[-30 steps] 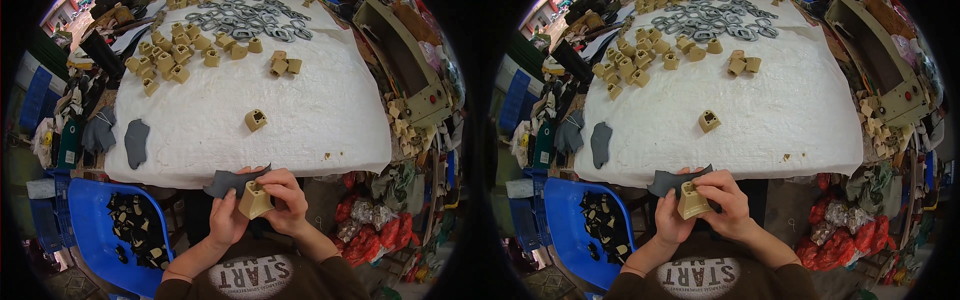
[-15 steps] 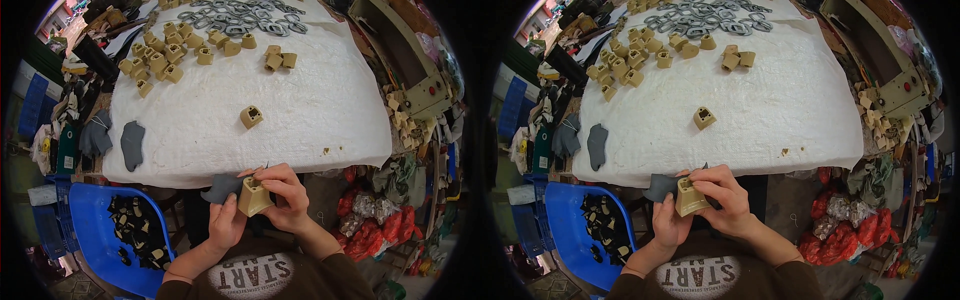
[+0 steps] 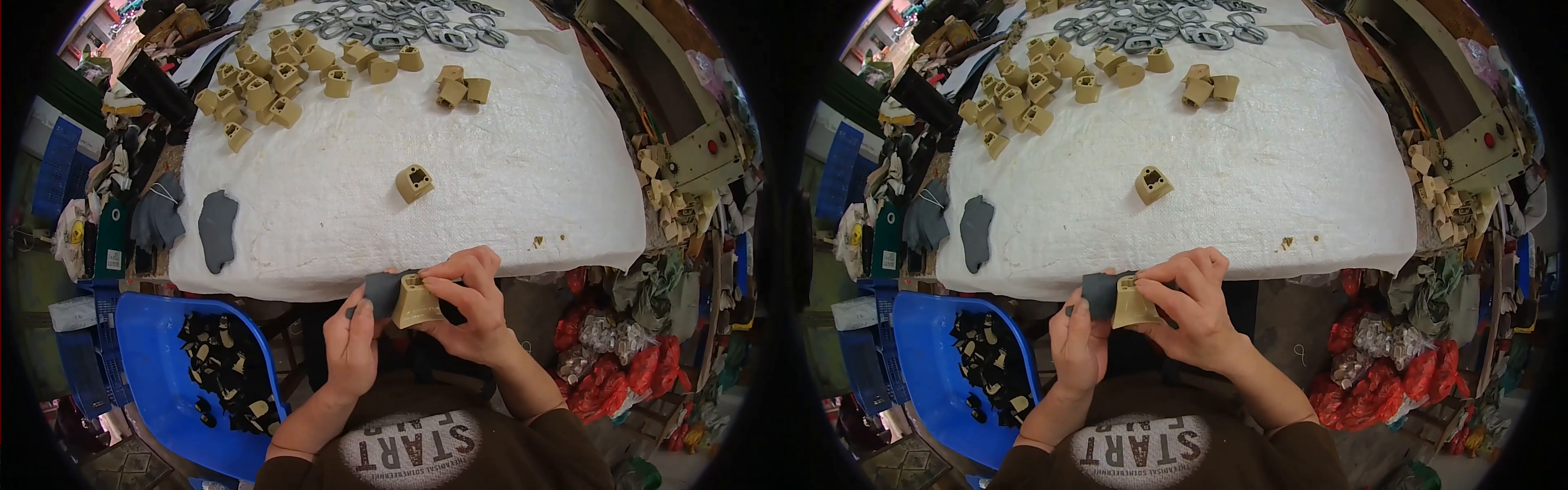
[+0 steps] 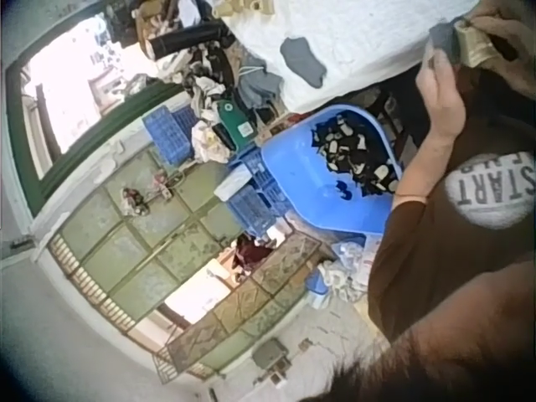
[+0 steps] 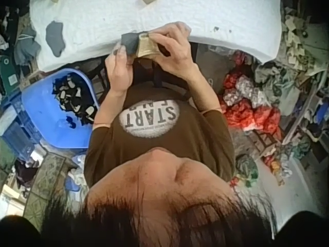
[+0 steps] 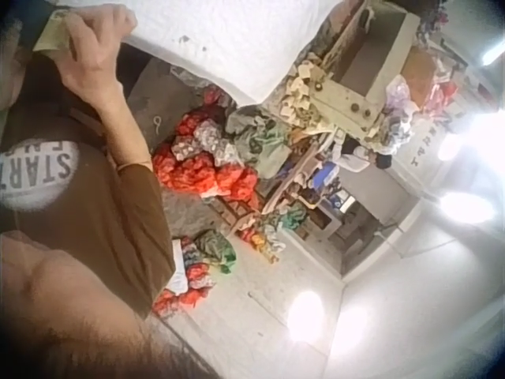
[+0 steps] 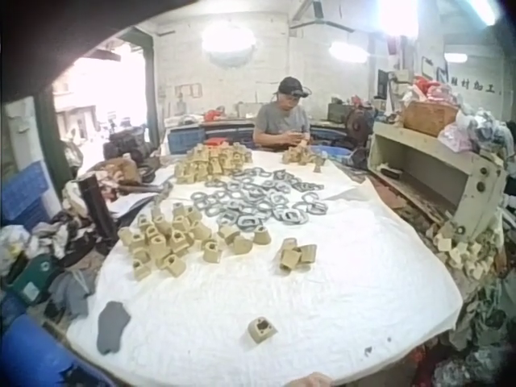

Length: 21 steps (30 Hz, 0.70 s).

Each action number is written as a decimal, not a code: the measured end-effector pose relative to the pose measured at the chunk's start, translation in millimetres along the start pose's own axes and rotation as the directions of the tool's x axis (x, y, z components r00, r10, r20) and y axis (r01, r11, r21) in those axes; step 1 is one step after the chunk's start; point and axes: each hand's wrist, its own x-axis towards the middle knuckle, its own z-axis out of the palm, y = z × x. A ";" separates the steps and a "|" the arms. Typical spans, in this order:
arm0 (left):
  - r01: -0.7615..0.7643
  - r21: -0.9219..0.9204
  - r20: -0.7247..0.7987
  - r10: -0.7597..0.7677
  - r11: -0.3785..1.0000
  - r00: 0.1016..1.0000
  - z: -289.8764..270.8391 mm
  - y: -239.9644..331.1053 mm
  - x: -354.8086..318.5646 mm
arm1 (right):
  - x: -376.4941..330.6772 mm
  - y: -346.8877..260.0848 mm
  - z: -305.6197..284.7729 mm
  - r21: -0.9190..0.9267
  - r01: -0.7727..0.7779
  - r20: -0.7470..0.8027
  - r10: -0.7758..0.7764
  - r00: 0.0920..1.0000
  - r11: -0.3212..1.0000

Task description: The recorder is assembling small tan shoe components with grey foam/lining pieces at a workbench.

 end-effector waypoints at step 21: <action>-0.320 0.788 0.250 0.201 0.527 0.947 8.0 -4.3 3.8 | -2.0 4.0 3.3 -0.245 -0.072 0.189 0.120 0.975 0.967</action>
